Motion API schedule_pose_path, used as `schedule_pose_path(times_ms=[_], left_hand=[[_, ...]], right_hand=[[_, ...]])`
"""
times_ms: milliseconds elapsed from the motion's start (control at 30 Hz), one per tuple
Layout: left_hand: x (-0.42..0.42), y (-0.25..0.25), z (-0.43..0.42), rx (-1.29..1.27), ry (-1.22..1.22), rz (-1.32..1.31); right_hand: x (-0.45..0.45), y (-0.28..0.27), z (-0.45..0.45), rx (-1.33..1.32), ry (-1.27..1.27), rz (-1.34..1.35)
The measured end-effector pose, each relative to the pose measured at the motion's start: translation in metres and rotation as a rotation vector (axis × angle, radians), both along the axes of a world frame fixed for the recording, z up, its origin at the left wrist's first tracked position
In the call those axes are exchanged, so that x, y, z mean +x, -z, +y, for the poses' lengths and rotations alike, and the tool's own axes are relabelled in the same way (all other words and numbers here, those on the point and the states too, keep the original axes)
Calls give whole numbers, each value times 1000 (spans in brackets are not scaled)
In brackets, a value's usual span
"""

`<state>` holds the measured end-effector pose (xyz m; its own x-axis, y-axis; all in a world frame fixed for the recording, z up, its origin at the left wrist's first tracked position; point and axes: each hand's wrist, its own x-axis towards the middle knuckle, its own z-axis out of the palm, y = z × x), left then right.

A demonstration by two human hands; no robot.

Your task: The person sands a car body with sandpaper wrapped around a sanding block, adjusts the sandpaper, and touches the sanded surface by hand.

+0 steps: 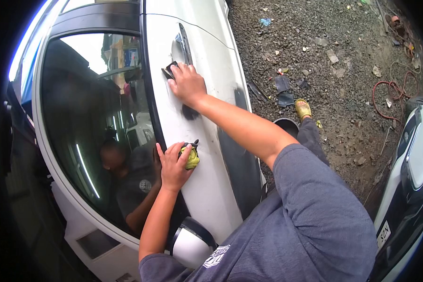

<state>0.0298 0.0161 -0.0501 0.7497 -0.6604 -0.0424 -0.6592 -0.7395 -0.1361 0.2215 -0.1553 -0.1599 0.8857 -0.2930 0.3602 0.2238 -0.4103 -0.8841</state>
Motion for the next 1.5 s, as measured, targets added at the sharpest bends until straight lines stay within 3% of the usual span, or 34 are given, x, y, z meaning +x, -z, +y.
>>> schedule_pose_path(times_ms=[100, 167, 367, 567, 700, 767, 967, 1100, 1167, 1300, 1433, 1500], left_hand=[[2, 1, -1, 8, 1, 2], [2, 1, 0, 8, 6, -3], [2, 1, -1, -2, 6, -16], [2, 0, -1, 6, 5, -1], [3, 1, -2, -11, 13, -17], [1, 2, -1, -9, 15, -21], [1, 0, -1, 9, 7, -9], [2, 1, -2, -2, 11, -25], [2, 0, -2, -5, 11, -25], [4, -5, -6, -9, 6, -26], [5, -9, -8, -31, 27, -29], [7, -12, -9, -44, 30, 7]], right_hand=[[-49, 23, 13, -21, 69, -65], [-73, 34, 15, 31, -22, -3], [-11, -5, 5, 55, -4, 87], [-73, 35, 18, 29, 1, 32], [-14, 6, 10, -29, 89, -58], [12, -12, 6, 6, 60, 42], [-64, 25, 16, -35, 85, -56], [-9, -4, 8, -42, 99, -76], [21, -25, 2, -48, 43, 54], [-38, 7, 9, -35, 61, 5], [-116, 34, -41, 82, -361, 157], [-148, 26, -88, -54, -505, 110]])
